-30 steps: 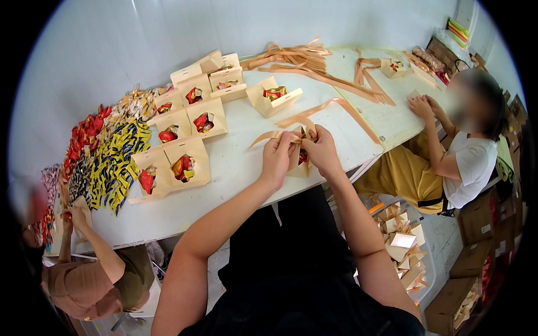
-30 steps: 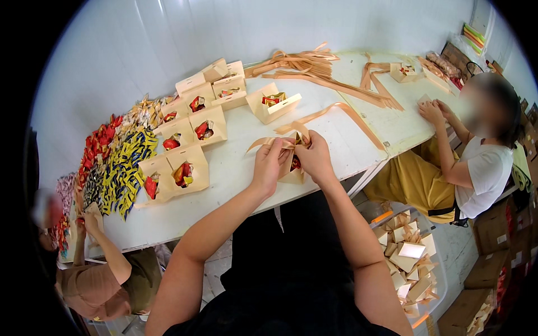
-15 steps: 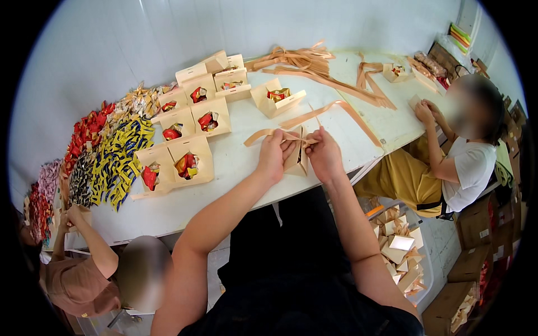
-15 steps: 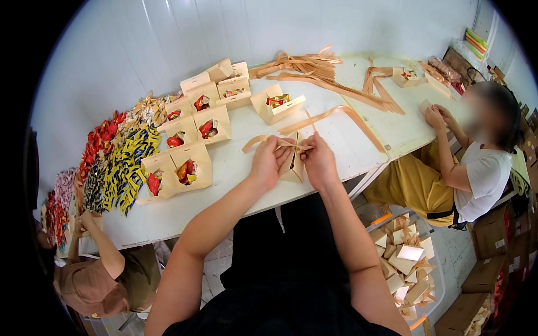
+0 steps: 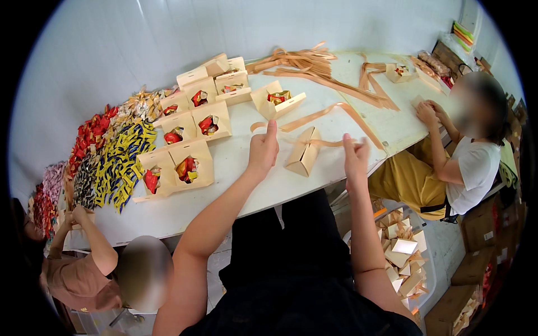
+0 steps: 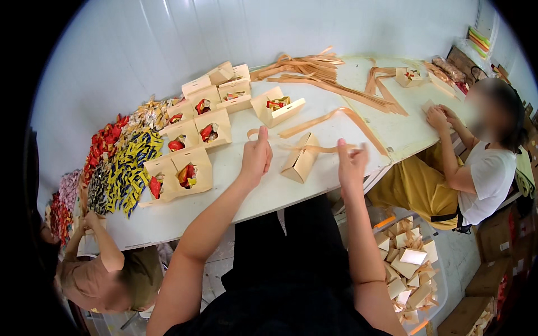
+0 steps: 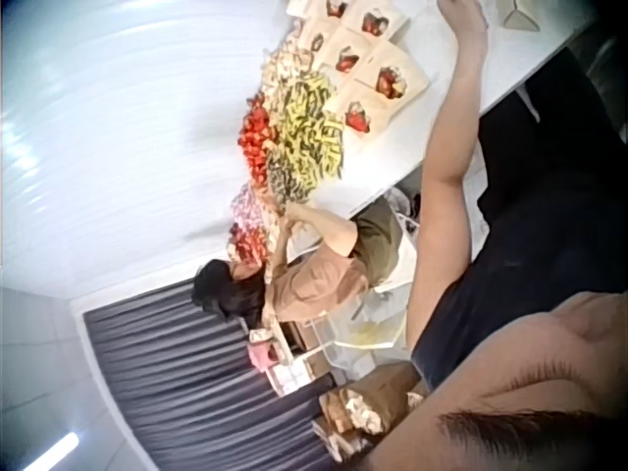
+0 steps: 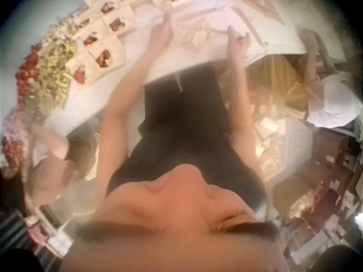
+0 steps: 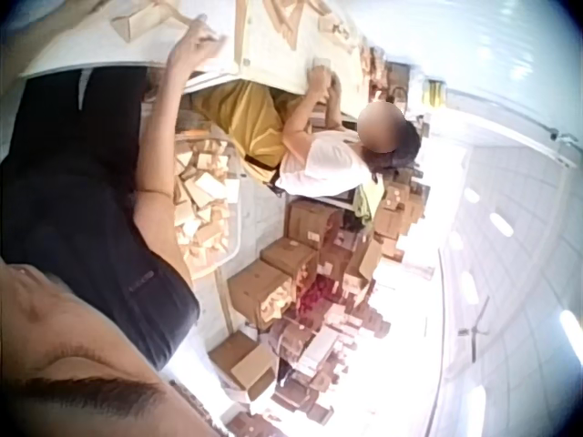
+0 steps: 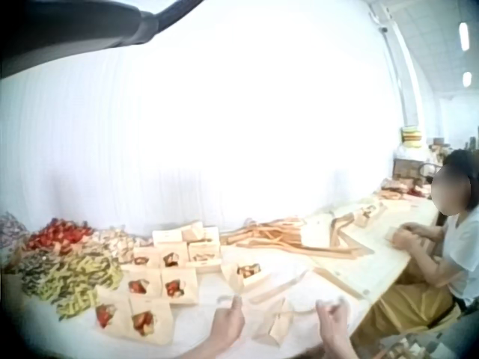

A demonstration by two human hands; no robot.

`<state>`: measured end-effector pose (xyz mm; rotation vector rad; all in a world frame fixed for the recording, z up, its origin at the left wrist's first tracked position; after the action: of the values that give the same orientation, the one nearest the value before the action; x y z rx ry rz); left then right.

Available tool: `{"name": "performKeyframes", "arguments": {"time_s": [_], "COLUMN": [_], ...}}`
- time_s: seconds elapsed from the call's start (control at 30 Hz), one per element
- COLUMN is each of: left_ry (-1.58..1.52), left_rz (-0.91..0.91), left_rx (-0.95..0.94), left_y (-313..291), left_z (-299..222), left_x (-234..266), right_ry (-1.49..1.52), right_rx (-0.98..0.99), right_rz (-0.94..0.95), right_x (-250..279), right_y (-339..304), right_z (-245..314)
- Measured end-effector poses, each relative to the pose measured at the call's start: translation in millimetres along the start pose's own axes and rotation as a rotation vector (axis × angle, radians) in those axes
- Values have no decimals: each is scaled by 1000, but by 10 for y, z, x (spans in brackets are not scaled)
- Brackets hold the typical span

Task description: The person assembles small cardboard gift boxes by folding the flaps, inserting wrapped candies, and tying a ribbon around each box. Completed boxes are placed on the table while the person continues the process with new boxes and ribbons.

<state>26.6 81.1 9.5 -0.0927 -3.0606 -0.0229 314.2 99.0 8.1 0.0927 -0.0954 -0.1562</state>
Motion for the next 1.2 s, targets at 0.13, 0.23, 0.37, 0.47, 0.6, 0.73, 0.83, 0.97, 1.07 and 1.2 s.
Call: {"name": "performKeyframes", "arguments": {"time_s": [0.13,0.23,0.37,0.47,0.6,0.73,0.83,0.97,1.07,1.2], "left_ry": [424,613,902,897,583,215,95,-86,-240,-276], "left_rz": [-208,-248,-62,46,73,355,507,468,363,259], "left_rx": [-662,-766,-645,-490,-352,-17,62,-99,-179,-169], "left_y": [-189,-239,-126,-114,-23,-32,-94,-125,-90,-73], "left_z": [-303,-510,-276,-260,-88,-168,-354,-416,-387,-229], "left_x": [-244,-415,-384,-357,-405,-288,-220,-221,-301,-380], "right_ry": [-449,-587,-424,-383,-413,-450,-461,-503,-520,-561], "right_rx": [661,800,557,507,450,414,402,290,308,327], "right_rz": [-286,139,315,258,248,235,234,302,325,375], "right_x": [-55,-260,-501,-540,-540,-526,-490,-492,-615,-759], "right_y": [-353,-344,-178,-153,-161,-117,-93,-174,-295,-487], "right_z": [478,615,262,233,225,189,173,288,260,262]}}
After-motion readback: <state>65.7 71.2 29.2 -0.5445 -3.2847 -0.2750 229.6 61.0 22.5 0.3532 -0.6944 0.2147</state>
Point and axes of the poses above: each hand's wrist, its own y-axis towards the middle knuckle, its own x-axis out of the back of the hand, z = x × y, the point moved 3 cm from there along y, towards the middle knuckle, and after that the axes turned 14 degrees about z, right-handed, at the moved point
